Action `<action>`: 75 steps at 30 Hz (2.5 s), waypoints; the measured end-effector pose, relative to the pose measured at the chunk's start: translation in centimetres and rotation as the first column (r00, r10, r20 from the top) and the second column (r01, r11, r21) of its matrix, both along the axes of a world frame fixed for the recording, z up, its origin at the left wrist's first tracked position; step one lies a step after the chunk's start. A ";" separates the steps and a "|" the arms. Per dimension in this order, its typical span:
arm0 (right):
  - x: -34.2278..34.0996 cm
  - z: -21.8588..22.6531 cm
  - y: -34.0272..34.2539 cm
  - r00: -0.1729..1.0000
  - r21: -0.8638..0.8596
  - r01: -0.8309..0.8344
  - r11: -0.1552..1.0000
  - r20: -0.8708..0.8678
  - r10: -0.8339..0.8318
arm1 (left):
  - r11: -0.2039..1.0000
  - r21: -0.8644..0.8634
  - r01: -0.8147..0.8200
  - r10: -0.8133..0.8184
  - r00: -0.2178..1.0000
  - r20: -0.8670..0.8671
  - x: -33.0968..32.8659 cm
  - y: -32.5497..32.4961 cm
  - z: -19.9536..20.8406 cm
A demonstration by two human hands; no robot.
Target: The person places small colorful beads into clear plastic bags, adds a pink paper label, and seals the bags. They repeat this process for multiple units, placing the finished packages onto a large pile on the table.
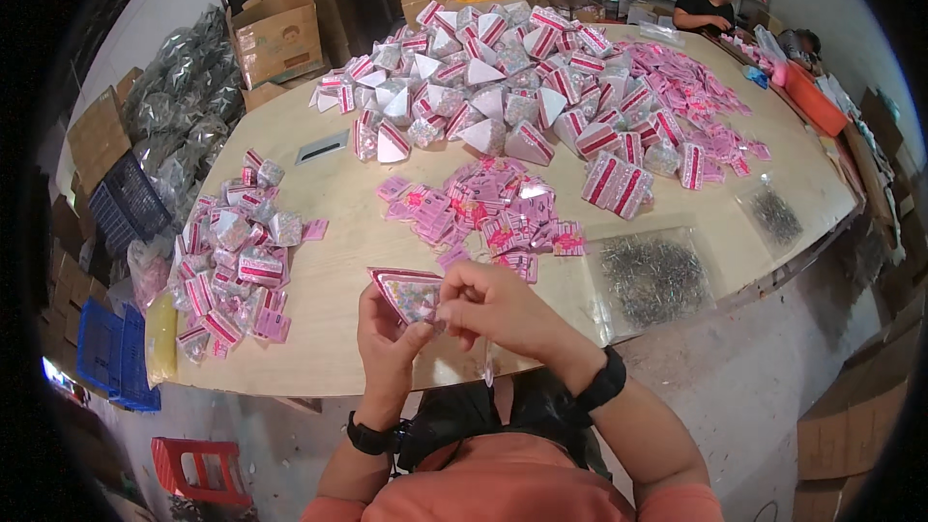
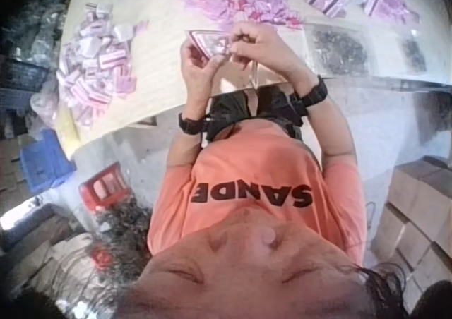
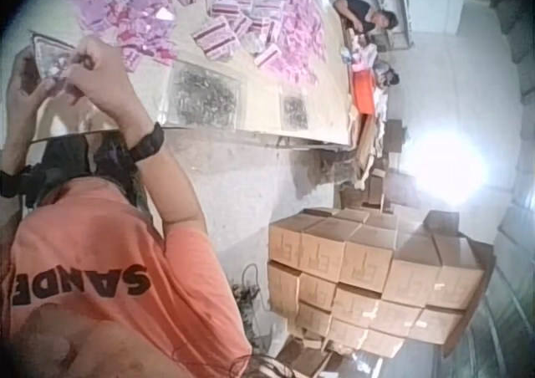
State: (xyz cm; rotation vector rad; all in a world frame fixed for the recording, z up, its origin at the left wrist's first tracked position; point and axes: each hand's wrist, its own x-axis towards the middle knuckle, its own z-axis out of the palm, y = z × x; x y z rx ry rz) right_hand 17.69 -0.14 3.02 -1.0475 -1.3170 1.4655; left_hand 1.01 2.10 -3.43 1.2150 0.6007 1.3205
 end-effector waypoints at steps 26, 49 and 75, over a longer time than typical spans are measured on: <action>4.8 -2.5 -4.4 0.965 -0.076 0.244 0.967 0.115 -0.235 | 0.839 -0.256 -0.480 0.474 0.876 -0.088 -23.8 18.2 8.2; 14.8 -5.0 -6.7 0.153 0.321 0.193 0.927 0.924 -0.352 | 0.726 0.528 -0.440 0.379 -0.385 -0.842 -24.7 11.0 -0.8; 17.5 -6.5 -5.1 0.218 0.356 0.168 0.919 0.896 -0.387 | 0.836 0.532 0.131 0.533 -0.420 -0.735 -12.9 21.2 -1.1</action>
